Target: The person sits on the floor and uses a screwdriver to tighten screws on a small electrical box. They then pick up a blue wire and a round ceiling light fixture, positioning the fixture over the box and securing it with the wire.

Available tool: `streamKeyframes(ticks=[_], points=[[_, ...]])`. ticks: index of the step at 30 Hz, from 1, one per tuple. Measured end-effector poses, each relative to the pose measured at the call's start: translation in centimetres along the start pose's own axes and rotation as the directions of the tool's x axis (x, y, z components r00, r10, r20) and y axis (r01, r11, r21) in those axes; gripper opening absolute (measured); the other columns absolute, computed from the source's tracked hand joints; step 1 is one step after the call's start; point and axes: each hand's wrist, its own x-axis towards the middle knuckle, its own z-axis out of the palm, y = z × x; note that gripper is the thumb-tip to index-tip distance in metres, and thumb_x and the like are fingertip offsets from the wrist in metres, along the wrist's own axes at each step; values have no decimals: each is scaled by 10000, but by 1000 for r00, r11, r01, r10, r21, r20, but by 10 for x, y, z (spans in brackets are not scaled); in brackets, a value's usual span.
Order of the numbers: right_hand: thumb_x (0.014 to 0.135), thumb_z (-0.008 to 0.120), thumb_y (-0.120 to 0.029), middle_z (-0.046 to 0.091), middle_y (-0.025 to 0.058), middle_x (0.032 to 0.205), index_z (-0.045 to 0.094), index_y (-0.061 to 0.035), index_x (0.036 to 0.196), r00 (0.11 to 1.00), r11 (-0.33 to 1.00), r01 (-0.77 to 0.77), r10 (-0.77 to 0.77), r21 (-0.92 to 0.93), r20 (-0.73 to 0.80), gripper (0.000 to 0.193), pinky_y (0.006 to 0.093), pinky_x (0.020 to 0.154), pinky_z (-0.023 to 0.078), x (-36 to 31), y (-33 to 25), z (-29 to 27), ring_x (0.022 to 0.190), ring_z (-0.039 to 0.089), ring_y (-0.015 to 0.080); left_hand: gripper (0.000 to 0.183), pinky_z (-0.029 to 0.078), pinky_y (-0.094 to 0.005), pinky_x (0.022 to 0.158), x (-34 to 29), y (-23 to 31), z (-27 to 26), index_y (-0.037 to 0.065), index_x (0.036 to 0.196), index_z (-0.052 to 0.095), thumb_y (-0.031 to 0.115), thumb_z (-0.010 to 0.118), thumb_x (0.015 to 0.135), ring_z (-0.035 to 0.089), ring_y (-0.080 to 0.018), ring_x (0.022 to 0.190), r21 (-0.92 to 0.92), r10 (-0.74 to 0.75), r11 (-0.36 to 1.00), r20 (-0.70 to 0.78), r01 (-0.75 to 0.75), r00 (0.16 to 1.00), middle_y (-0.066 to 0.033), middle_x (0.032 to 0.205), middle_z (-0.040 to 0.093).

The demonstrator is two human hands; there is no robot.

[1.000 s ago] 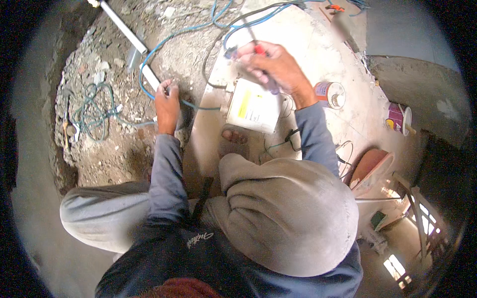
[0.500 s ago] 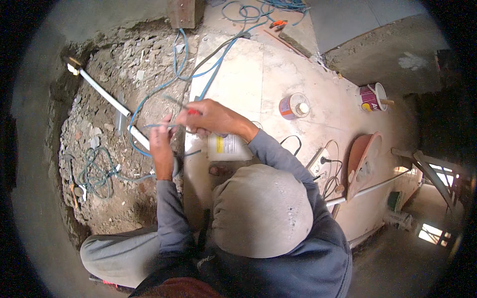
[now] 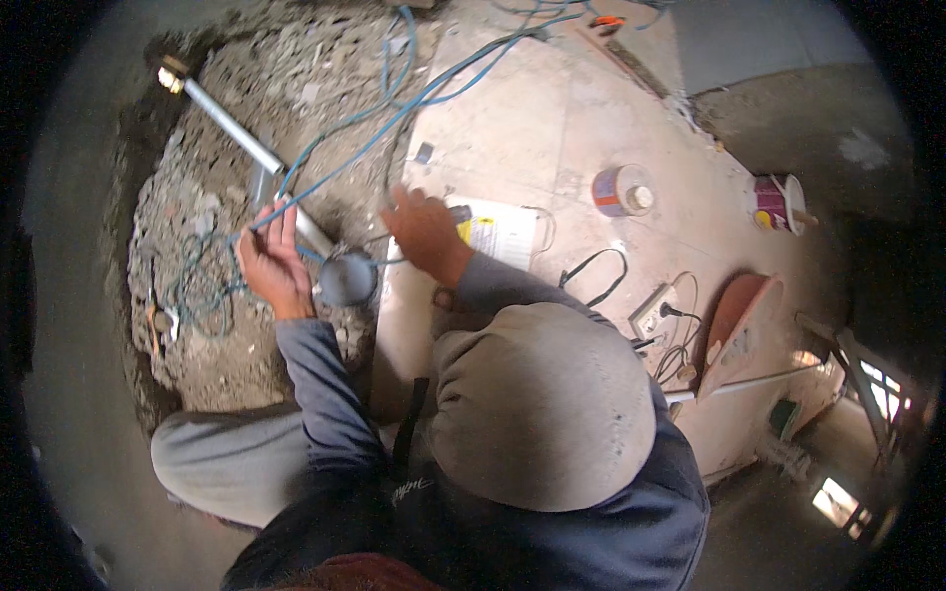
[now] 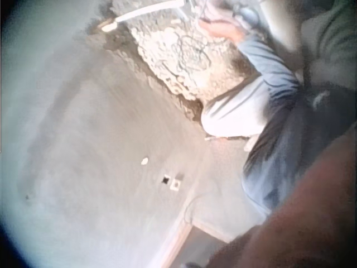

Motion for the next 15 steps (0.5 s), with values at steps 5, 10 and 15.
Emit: streamKeyframes(ticks=[5,10,15], points=[[892,603,-152,641,202,1123,620,-66,1190,972,921,-175,219,-349,90,311,399,638,566,-1,28,20,846,682,296,201,515,-649,1001,6,27,6,-26,1061,495,174,500,1039,587,-530,1169,66,65,996,12,-66,998,-335,1202,567],[930,529,-170,717,216,885,670,-37,949,814,890,-364,448,-275,371,195,474,716,571,-22,63,-26,808,722,374,202,588,-623,899,21,52,-27,-35,1060,456,165,471,1041,639,-515,1066,-19,184,983,-37,-185,982,-315,1097,607],[967,556,-351,725,219,916,684,-75,1036,722,812,-463,578,-355,380,312,514,754,558,-87,105,-40,866,710,412,216,615,-611,862,23,72,-38,-42,1088,414,167,446,1043,656,-504,1026,-72,248,963,-131,-258,960,-318,1072,606]])
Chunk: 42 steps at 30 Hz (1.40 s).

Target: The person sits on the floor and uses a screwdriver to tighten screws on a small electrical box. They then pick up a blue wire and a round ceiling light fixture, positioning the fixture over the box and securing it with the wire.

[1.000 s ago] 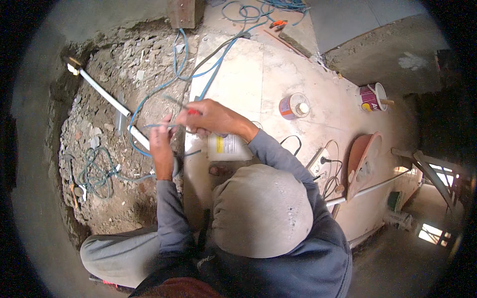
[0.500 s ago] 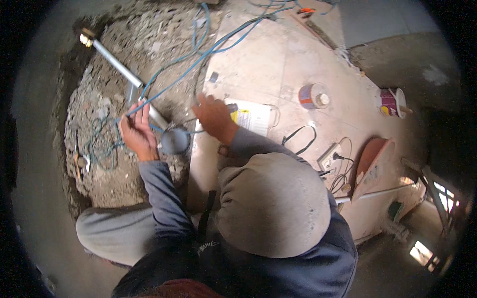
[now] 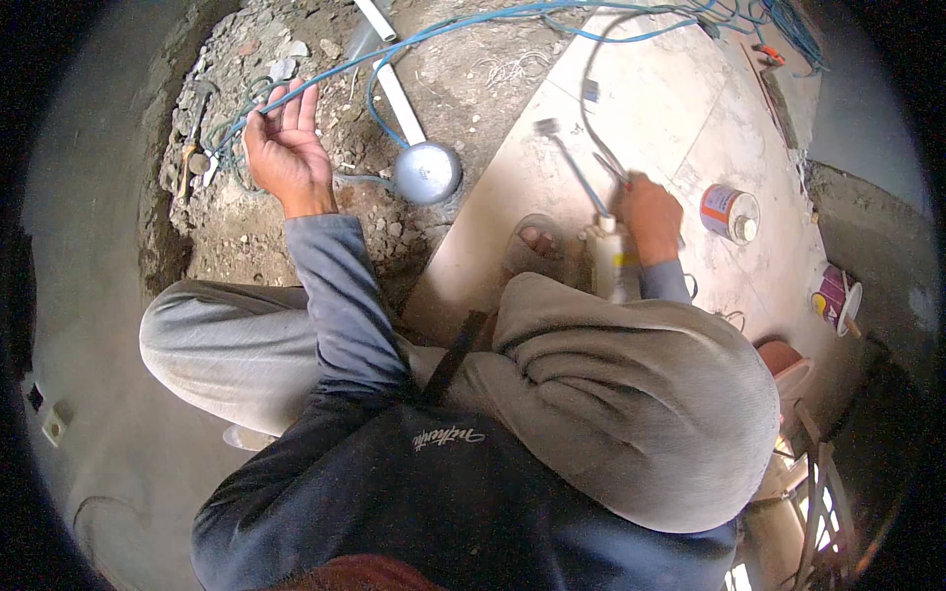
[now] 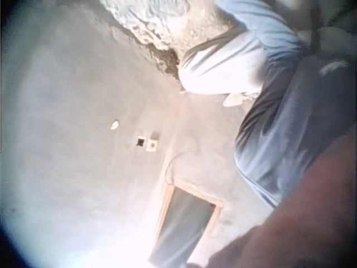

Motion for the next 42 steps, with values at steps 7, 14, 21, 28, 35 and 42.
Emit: streamKeyframes(ticks=[7,14,21,28,35,42], points=[[926,642,-350,704,252,1047,638,-17,1121,931,942,-337,332,6,154,386,516,846,532,-65,130,49,1012,677,424,211,608,-497,804,-5,4,11,24,1069,541,228,521,1016,671,-368,965,120,-51,991,-23,54,998,-159,984,645],[928,665,-417,674,288,1108,621,47,1132,915,981,-141,181,-133,361,509,501,895,508,-34,117,-9,1077,637,448,201,645,-383,603,-10,11,23,-16,1070,559,175,534,1011,715,-311,736,156,-101,984,118,82,988,-148,860,658],[904,714,-195,542,178,1390,516,-127,1435,571,694,717,-533,64,-625,571,440,1051,460,22,-74,-130,1264,542,379,240,583,-372,644,-31,50,57,-36,1117,584,180,540,1025,611,-201,688,236,-142,970,377,53,915,-77,775,585],[942,654,-239,661,178,1249,622,-91,1290,489,557,830,-749,-27,-447,380,447,1065,446,92,-100,-100,1219,584,364,247,395,-236,454,-35,160,68,-69,1164,523,127,535,1014,472,-93,564,-78,-97,984,515,159,852,-3,703,488],[925,654,-162,675,181,1125,629,-39,1118,610,770,595,-620,-231,-494,230,441,980,480,141,66,-108,1119,613,372,118,241,-264,439,52,505,-83,-61,992,541,-12,449,937,302,-107,487,-112,346,938,230,-329,910,35,562,286],[988,596,-287,692,222,896,541,-75,1258,780,904,415,-413,-106,-469,347,497,680,501,105,57,-174,838,670,405,140,217,-272,424,86,525,-108,-21,929,588,22,464,980,261,-114,480,-24,325,943,279,-332,904,26,566,303]])
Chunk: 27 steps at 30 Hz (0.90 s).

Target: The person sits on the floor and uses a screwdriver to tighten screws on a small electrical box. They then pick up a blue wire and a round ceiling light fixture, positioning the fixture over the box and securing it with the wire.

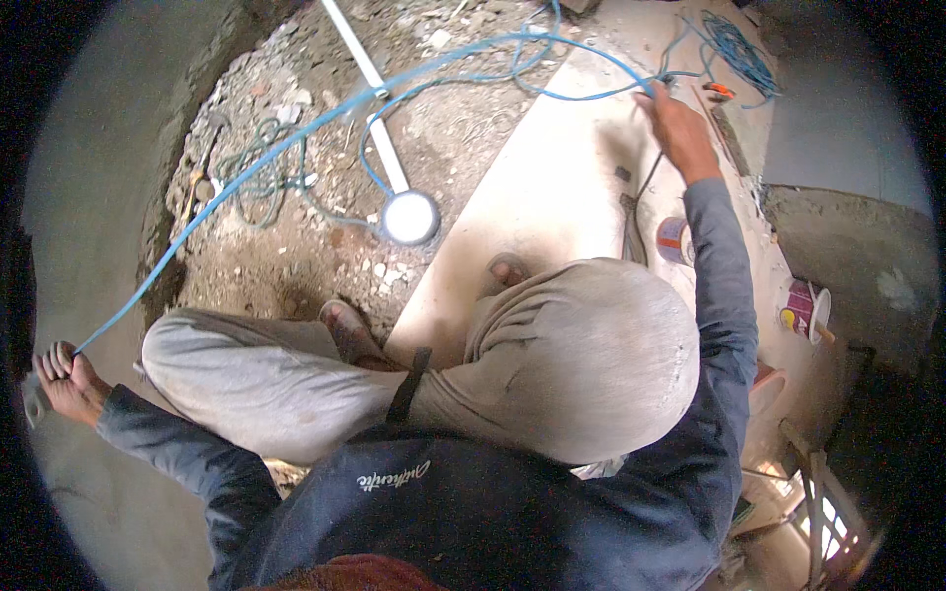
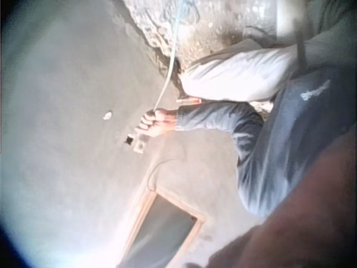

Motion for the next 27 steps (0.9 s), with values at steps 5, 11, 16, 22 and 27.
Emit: streamKeyframes(ticks=[5,11,16,22,27], points=[[1019,560,-366,693,213,939,647,-38,1152,956,907,248,-286,339,65,364,473,771,535,13,-137,-92,856,683,379,352,253,-218,524,-84,-180,211,-8,1289,620,206,608,1009,328,-17,616,700,-88,714,104,-10,991,82,745,409],[971,625,-359,689,132,991,679,-44,1030,716,577,661,-676,479,-174,325,427,754,559,10,-230,-107,880,683,341,368,519,-366,961,-207,-305,296,51,1282,656,293,609,1008,643,-213,1102,660,-455,606,745,-443,488,-177,1220,657],[900,698,-285,635,129,956,630,-55,1027,728,518,548,-682,657,-70,271,468,732,508,10,-245,-91,912,652,338,354,498,-364,759,-226,-317,290,28,1206,651,317,603,1008,582,-184,791,964,-957,253,262,-81,121,-126,860,648],[844,708,-206,595,94,948,628,-71,992,879,755,465,-458,462,-135,216,425,866,470,5,-185,-9,969,598,308,370,321,-278,569,-218,-338,270,37,1009,648,404,602,1017,372,-77,638,935,-861,355,327,0,388,57,711,428],[899,699,-248,600,137,1069,577,-78,1255,950,852,276,-172,444,-260,413,438,963,452,-31,-146,67,1115,559,340,394,365,-290,607,-201,-338,267,16,962,641,405,606,1011,418,-99,679,953,-845,294,225,70,486,19,708,465]])
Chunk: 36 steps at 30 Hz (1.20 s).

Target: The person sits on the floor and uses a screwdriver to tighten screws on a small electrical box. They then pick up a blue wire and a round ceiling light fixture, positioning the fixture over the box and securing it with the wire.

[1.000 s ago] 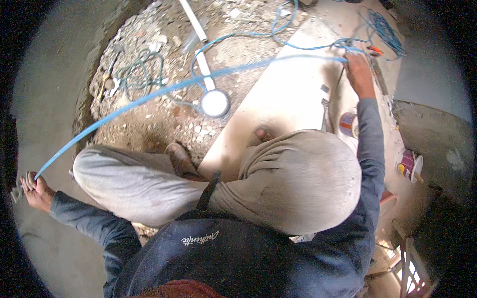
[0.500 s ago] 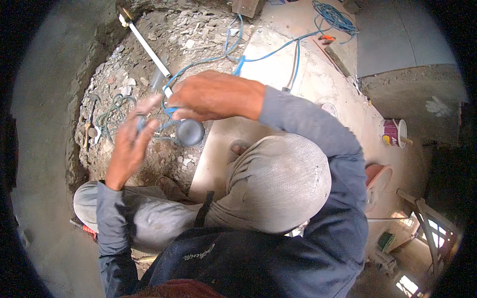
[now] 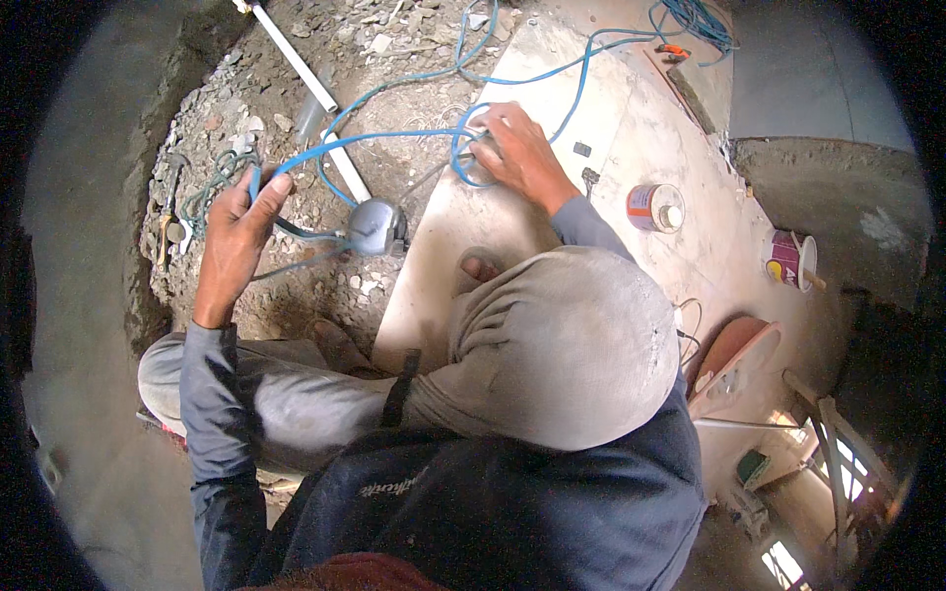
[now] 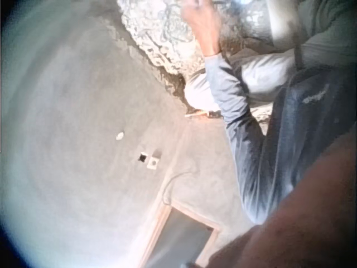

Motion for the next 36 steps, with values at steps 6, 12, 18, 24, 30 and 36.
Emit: streamKeyframes(ticks=[6,12,18,24,30,36], points=[[948,692,-305,621,121,974,450,-61,1442,816,800,-558,479,223,322,602,365,830,494,-50,-2,8,902,622,241,378,367,-280,604,11,-6,15,18,989,642,394,613,1012,434,-88,677,41,12,999,104,-17,994,32,716,473],[946,710,-318,705,49,870,575,27,1339,673,434,-739,518,515,528,540,247,721,483,-7,-57,-91,768,632,109,440,448,-333,642,19,-12,47,37,1147,646,449,617,995,536,-144,673,185,18,980,263,-69,965,-33,740,574],[953,699,-213,733,90,1035,718,26,1130,761,427,-645,279,634,585,298,262,862,512,-8,-67,-99,948,662,125,436,482,-357,644,34,15,116,41,1092,678,460,645,977,575,-153,674,64,-156,988,473,143,867,-30,727,622],[935,710,-177,734,57,1020,731,-1,1125,709,388,-700,275,600,650,260,272,858,509,-22,-80,-119,938,650,112,463,530,-437,733,58,-25,180,7,1075,688,424,709,876,683,-295,768,-111,34,994,211,-10,977,-163,837,700],[958,663,-158,621,-17,746,706,10,1093,744,418,-524,649,742,160,220,197,580,362,-64,-72,-161,625,466,19,351,522,-496,783,70,-55,174,-7,1021,658,319,668,891,681,-452,876,213,-26,976,-53,37,998,-280,902,695],[1031,564,-180,448,-69,605,606,53,1203,648,327,-118,741,938,-177,292,205,455,247,-121,-70,-192,484,351,17,285,519,-534,782,71,-38,135,4,1120,594,207,638,925,669,-472,863,281,140,956,-196,-81,971,-279,890,686]])
